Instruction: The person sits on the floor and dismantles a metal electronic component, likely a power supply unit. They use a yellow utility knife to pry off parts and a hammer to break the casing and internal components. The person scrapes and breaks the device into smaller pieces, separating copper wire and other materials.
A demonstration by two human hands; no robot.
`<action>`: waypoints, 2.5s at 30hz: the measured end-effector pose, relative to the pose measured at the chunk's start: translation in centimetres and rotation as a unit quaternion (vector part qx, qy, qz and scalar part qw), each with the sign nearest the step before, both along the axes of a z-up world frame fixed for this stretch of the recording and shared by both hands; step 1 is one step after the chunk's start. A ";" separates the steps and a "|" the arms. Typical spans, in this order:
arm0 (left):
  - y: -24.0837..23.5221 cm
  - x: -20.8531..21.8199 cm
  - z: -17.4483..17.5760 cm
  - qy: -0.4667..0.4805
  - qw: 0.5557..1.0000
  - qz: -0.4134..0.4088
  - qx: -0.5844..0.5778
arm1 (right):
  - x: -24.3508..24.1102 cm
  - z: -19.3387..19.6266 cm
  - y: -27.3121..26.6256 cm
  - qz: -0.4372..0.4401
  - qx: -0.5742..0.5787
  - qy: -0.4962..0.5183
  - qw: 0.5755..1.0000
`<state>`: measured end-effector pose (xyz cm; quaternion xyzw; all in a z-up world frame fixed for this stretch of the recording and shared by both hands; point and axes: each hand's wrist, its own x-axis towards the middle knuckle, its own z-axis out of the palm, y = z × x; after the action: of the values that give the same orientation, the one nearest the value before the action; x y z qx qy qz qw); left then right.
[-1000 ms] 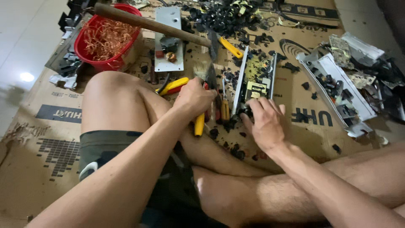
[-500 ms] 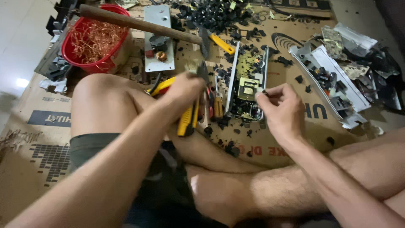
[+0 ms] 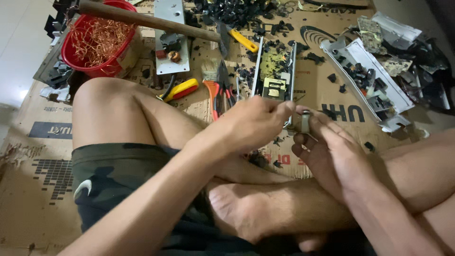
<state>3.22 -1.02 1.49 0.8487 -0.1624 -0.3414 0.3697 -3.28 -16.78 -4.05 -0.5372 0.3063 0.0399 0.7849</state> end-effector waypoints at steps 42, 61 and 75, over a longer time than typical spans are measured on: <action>-0.1 -1.1 -0.9 0.085 0.996 0.035 -0.002 | 0.1 -2.4 -0.4 0.047 -0.064 0.007 0.997; 0.4 -0.8 -3.6 0.160 0.981 0.074 -0.077 | -0.6 -3.8 -0.2 0.088 -0.133 -0.074 0.984; -1.1 -1.0 -7.7 0.189 0.946 0.175 -0.195 | -0.2 -5.5 -0.7 0.065 -0.129 -0.091 0.985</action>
<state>2.24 -2.15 -6.25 0.6950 -0.0024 -0.3868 0.6061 -3.46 -17.50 -9.51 -0.6539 0.2008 0.0023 0.7294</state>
